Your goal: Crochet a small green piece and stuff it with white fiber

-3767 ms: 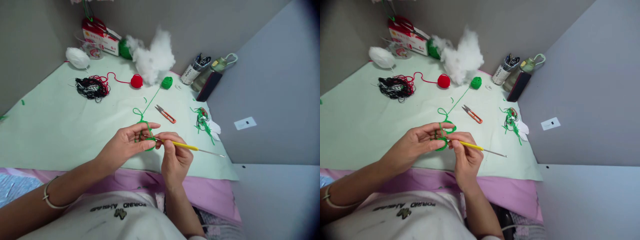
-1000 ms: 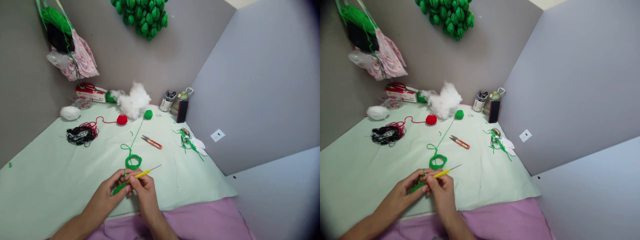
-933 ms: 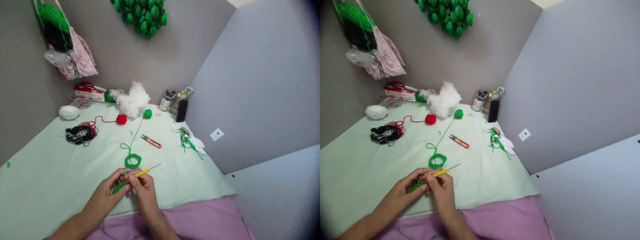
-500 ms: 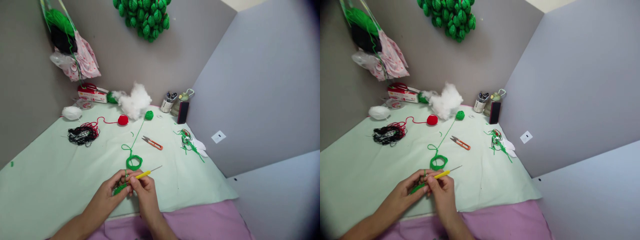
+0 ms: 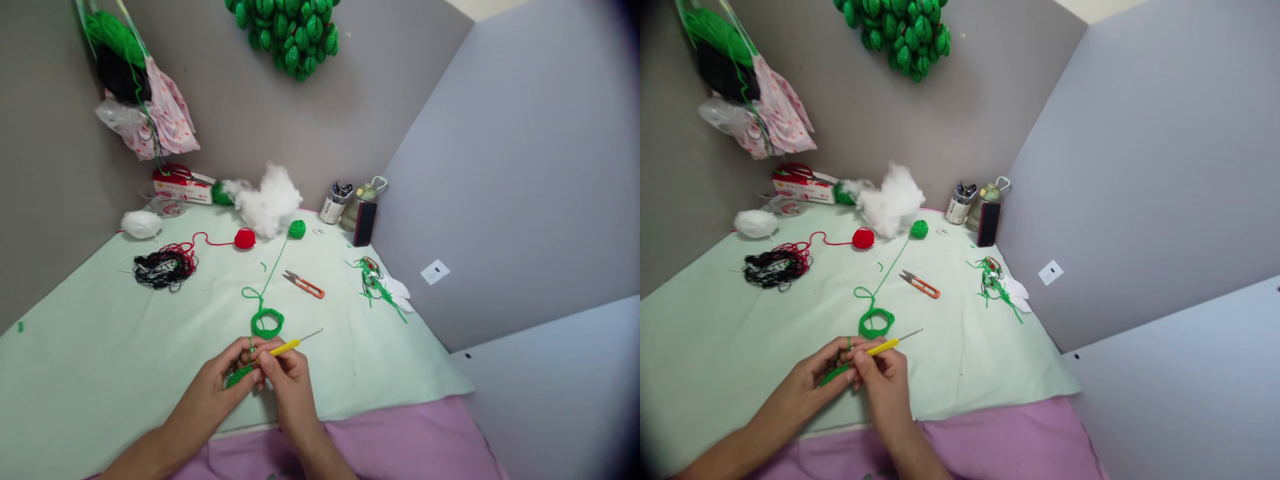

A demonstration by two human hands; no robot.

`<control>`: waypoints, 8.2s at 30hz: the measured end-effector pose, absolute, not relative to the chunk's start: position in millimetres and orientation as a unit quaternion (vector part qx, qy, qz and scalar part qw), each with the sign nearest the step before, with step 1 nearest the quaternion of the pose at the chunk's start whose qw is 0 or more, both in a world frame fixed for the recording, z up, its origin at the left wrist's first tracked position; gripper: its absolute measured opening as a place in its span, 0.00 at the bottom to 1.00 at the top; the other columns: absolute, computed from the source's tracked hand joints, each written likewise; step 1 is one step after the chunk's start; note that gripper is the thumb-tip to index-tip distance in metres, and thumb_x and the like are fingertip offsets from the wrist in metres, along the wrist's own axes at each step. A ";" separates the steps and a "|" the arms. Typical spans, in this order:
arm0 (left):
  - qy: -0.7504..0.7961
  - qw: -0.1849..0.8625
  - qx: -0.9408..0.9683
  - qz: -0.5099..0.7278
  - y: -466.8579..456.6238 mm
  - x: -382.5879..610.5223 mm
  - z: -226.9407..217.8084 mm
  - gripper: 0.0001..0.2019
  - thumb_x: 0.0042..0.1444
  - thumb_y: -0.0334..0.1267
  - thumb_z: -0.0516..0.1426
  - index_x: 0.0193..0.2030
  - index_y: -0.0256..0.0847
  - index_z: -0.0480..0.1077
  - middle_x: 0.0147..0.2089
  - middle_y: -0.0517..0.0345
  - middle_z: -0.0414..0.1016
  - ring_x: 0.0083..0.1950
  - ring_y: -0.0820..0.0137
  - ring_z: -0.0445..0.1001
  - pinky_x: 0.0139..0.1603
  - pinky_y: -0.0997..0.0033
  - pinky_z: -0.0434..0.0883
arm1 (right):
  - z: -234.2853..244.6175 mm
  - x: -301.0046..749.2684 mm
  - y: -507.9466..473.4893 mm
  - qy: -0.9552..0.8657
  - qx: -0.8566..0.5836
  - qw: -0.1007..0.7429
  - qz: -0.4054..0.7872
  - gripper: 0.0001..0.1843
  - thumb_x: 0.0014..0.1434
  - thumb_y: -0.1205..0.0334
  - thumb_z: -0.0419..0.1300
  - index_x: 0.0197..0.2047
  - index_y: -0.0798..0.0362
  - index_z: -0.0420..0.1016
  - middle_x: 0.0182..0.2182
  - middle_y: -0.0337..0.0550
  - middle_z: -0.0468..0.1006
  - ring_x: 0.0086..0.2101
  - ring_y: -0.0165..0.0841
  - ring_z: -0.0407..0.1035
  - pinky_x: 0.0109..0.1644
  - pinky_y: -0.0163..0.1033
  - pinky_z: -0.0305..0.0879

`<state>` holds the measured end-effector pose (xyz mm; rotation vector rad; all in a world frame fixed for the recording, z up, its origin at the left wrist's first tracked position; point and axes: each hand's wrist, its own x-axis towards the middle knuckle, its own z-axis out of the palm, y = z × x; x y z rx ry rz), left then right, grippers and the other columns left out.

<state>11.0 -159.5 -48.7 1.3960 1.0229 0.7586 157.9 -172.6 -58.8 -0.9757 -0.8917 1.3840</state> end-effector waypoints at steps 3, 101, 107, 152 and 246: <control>0.434 0.590 0.595 0.330 -159.4 10.6 -50.7 0.20 0.65 0.46 0.58 0.61 0.43 0.72 0.48 0.55 0.81 0.45 0.65 0.77 0.53 0.69 0.73 | -58.8 157.3 -173.0 -0.382 -0.418 0.576 0.589 0.18 0.57 0.46 0.71 0.33 0.54 0.85 0.28 0.39 0.78 0.24 0.25 0.65 0.30 0.33 0.62; 0.172 0.823 0.349 0.414 -144.8 11.4 4.6 0.24 0.60 0.50 0.66 0.61 0.43 0.78 0.48 0.54 0.80 0.50 0.66 0.73 0.58 0.66 0.64 | 7.4 167.2 -161.2 -0.417 -0.275 0.683 0.533 0.06 0.63 0.56 0.69 0.38 0.46 0.87 0.36 0.40 0.86 0.26 0.24 0.73 0.31 0.32 0.70; 0.159 0.832 0.359 0.392 -139.7 16.3 -3.9 0.28 0.52 0.39 0.72 0.61 0.48 0.77 0.42 0.59 0.80 0.45 0.70 0.75 0.53 0.70 0.67 | -4.0 166.8 -160.8 -0.399 -0.260 0.670 0.569 0.05 0.64 0.57 0.68 0.38 0.46 0.86 0.36 0.39 0.86 0.26 0.23 0.72 0.32 0.30 0.70; 0.307 0.728 0.452 0.414 -140.9 8.2 -15.0 0.28 0.61 0.36 0.66 0.68 0.57 0.72 0.45 0.59 0.72 0.51 0.67 0.72 0.58 0.66 0.69 | -23.9 175.2 -163.1 -0.476 -0.350 0.667 0.454 0.07 0.67 0.60 0.65 0.41 0.42 0.86 0.39 0.41 0.84 0.34 0.31 0.74 0.37 0.39 0.71; 0.321 0.755 0.344 0.457 -145.5 25.2 -9.6 0.20 0.57 0.39 0.69 0.57 0.52 0.80 0.42 0.60 0.78 0.48 0.70 0.73 0.53 0.72 0.69 | -30.5 174.1 -164.6 -0.675 -0.401 0.610 0.105 0.16 0.66 0.71 0.62 0.50 0.42 0.84 0.43 0.44 0.83 0.42 0.36 0.77 0.42 0.44 0.77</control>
